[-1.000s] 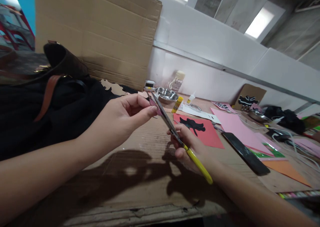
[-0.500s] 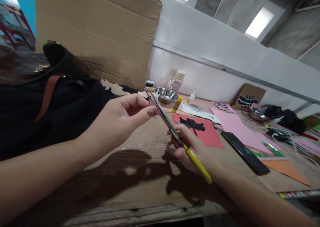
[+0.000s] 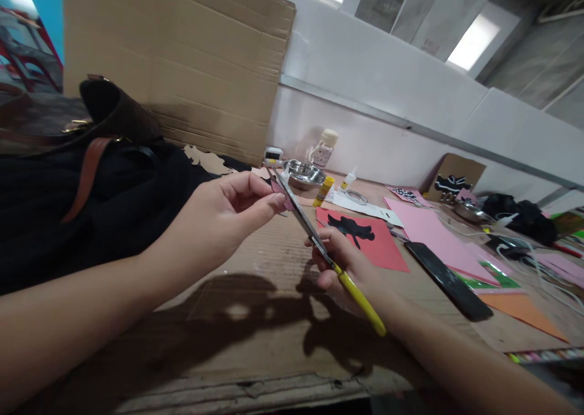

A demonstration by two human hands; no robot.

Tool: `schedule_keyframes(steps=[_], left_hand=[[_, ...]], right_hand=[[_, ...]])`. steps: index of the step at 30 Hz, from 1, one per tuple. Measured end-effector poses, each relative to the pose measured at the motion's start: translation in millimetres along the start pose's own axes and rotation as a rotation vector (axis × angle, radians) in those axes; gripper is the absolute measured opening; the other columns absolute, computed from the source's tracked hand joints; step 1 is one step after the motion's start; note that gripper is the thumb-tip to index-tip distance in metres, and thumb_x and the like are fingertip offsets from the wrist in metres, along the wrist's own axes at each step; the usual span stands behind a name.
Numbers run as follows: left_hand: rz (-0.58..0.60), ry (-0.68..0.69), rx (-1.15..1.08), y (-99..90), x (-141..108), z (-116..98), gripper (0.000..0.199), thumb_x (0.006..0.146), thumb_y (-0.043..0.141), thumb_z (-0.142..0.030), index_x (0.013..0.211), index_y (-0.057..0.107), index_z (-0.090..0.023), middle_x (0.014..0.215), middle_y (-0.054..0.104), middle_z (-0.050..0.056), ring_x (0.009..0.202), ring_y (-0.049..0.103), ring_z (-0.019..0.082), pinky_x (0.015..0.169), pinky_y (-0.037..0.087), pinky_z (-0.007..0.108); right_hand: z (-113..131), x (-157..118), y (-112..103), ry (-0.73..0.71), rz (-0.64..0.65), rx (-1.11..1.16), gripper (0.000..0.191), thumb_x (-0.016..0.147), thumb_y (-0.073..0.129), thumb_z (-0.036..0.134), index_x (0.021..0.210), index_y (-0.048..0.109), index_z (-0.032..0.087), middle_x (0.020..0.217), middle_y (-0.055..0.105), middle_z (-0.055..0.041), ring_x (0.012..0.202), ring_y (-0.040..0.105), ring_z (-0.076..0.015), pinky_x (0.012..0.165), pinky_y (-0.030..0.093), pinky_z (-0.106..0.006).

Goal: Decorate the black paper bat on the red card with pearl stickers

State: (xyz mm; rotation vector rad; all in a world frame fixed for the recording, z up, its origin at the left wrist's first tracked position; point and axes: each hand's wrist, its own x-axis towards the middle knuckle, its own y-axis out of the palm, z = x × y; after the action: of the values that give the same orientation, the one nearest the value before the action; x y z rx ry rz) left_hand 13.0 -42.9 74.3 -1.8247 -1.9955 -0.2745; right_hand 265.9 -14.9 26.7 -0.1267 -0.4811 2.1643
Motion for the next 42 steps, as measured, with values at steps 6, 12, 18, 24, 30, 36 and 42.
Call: schedule_keyframes(steps=[6, 12, 18, 24, 30, 36, 42], left_hand=[[-0.002, -0.013, -0.018, 0.4, -1, 3, 0.031, 0.087, 0.08, -0.055, 0.077, 0.071, -0.027, 0.087, 0.079, 0.002, 0.093, 0.075, 0.025, 0.083, 0.063, 0.034], [0.005, -0.002, -0.03, -0.1, 0, 4, 0.031, 0.086, 0.08, -0.054, 0.076, 0.07, -0.027, 0.089, 0.079, 0.002, 0.096, 0.075, 0.025, 0.085, 0.063, 0.034], [0.016, 0.023, -0.063, 0.6, 0, 2, 0.024, 0.09, 0.079, -0.043, 0.075, 0.069, -0.026, 0.087, 0.078, -0.001, 0.096, 0.075, 0.02, 0.091, 0.06, 0.03], [-0.006, 0.006, -0.058, 0.1, 0, 4, 0.026, 0.088, 0.08, -0.046, 0.075, 0.071, -0.025, 0.088, 0.08, 0.001, 0.097, 0.077, 0.023, 0.092, 0.061, 0.034], [-0.039, -0.03, -0.011, 1.2, 1, 2, 0.027, 0.087, 0.08, -0.048, 0.077, 0.073, -0.024, 0.093, 0.082, 0.004, 0.098, 0.077, 0.026, 0.087, 0.063, 0.034], [-0.074, 0.017, 0.042, 0.9, 0, -4, 0.021, 0.089, 0.076, -0.043, 0.079, 0.072, -0.025, 0.088, 0.08, 0.001, 0.091, 0.074, 0.022, 0.083, 0.059, 0.028], [0.001, 0.083, 0.136, -2.9, 0, 7, 0.024, 0.095, 0.069, -0.05, 0.092, 0.073, -0.026, 0.093, 0.078, 0.002, 0.091, 0.072, 0.023, 0.083, 0.057, 0.03]], right_hand=[[1, 0, 0, -0.017, -0.009, -0.022, 0.054, 0.083, 0.082, 0.06, 0.117, 0.056, 0.027, 0.091, 0.047, 0.0023, 0.075, 0.047, -0.0149, 0.064, 0.04, -0.029], [2, 0, 0, 0.004, -0.006, -0.031, 0.056, 0.083, 0.081, 0.061, 0.118, 0.055, 0.027, 0.086, 0.048, 0.003, 0.073, 0.047, -0.0152, 0.064, 0.04, -0.029], [-2, 1, 1, -0.014, -0.032, -0.016, 0.055, 0.081, 0.084, 0.058, 0.117, 0.056, 0.027, 0.086, 0.046, 0.0034, 0.073, 0.046, -0.0149, 0.063, 0.038, -0.028], [3, 2, 3, 0.021, -0.05, -0.014, 0.05, 0.08, 0.085, 0.05, 0.113, 0.056, 0.026, 0.084, 0.047, 0.004, 0.07, 0.045, -0.0133, 0.061, 0.037, -0.027], [12, 6, 4, 0.117, -0.139, 0.005, 0.046, 0.08, 0.079, 0.046, 0.111, 0.052, 0.026, 0.081, 0.054, 0.0042, 0.059, 0.047, -0.0122, 0.052, 0.039, -0.027], [5, 21, 1, 0.03, -0.156, -0.235, 0.046, 0.09, 0.07, 0.024, 0.133, 0.055, 0.021, 0.114, 0.068, -0.0076, 0.096, 0.064, -0.0204, 0.086, 0.054, -0.038], [32, 46, 33, -0.066, 0.129, -0.46, 0.051, 0.095, 0.065, 0.022, 0.145, 0.053, 0.02, 0.121, 0.072, -0.0119, 0.102, 0.068, -0.0253, 0.086, 0.056, -0.04]])
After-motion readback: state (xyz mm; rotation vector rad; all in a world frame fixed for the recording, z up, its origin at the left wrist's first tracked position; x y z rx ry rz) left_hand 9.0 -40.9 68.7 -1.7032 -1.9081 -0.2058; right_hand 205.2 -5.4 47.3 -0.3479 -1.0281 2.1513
